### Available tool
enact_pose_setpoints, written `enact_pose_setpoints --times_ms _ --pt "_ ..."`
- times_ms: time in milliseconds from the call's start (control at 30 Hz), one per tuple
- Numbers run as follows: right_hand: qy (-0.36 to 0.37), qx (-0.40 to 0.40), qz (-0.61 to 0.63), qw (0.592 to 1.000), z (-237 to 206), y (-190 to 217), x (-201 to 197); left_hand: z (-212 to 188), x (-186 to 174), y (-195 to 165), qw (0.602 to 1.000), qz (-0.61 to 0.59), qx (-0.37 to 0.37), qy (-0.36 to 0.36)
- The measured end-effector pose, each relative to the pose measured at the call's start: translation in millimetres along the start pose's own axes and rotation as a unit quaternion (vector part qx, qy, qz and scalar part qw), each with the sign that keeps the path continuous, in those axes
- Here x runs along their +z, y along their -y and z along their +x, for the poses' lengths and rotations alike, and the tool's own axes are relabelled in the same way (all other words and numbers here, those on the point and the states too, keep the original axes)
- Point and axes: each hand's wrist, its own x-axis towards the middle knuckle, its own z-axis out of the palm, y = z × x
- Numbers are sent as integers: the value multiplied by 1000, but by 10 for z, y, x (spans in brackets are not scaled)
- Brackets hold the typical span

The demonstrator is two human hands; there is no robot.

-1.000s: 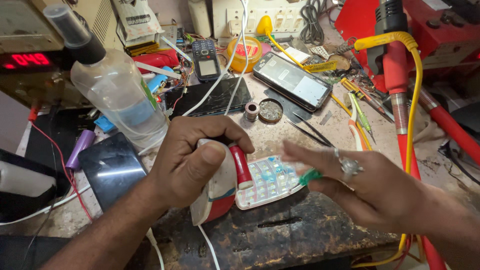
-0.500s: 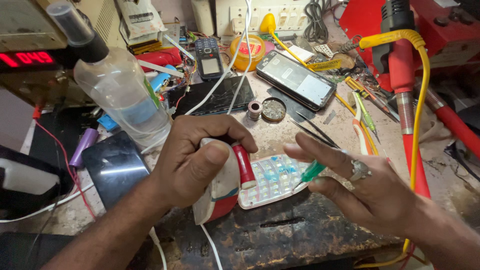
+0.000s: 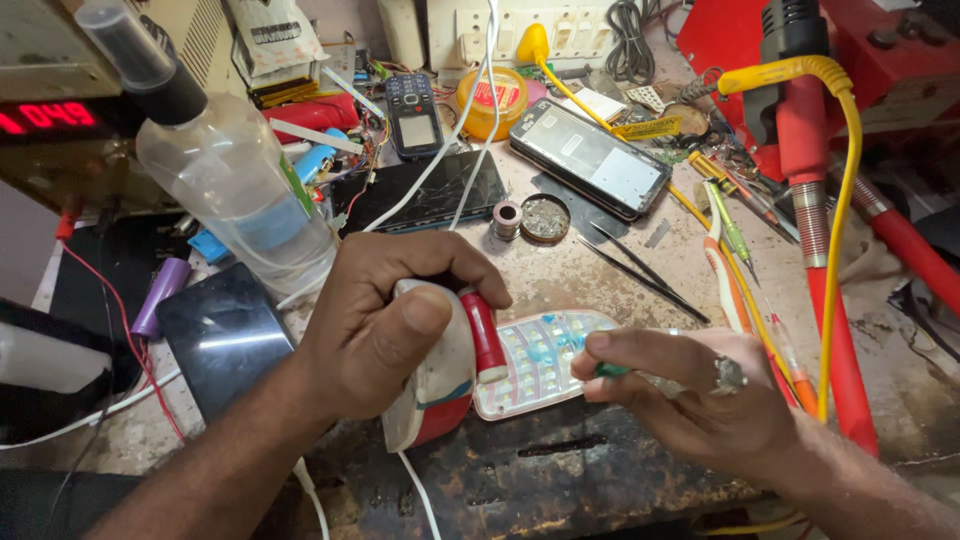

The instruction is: The person assembles a red and white electronic device by placing a white cover over the internal components and securing it with screws. They use a green screwdriver to tighten multiple screws on the back of the device, then flip it to inspect the front keypad area.

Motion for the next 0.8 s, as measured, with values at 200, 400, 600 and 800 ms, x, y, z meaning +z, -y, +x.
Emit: enact_pose_setpoints --times_ms 200,400,600,800 --pt "-43 24 -60 997 -36 51 29 10 -6 0 1000 12 -1 -2" --pt "-13 -15 -16 1000 -65 24 56 8 -6 3 1000 12 4 0" --pt "-43 165 108 979 493 -119 -254 -3 -5 11 1000 7 -8 -2" --pt "97 261 -73 958 1238 -681 -206 -1 -32 6 1000 15 -17 4"
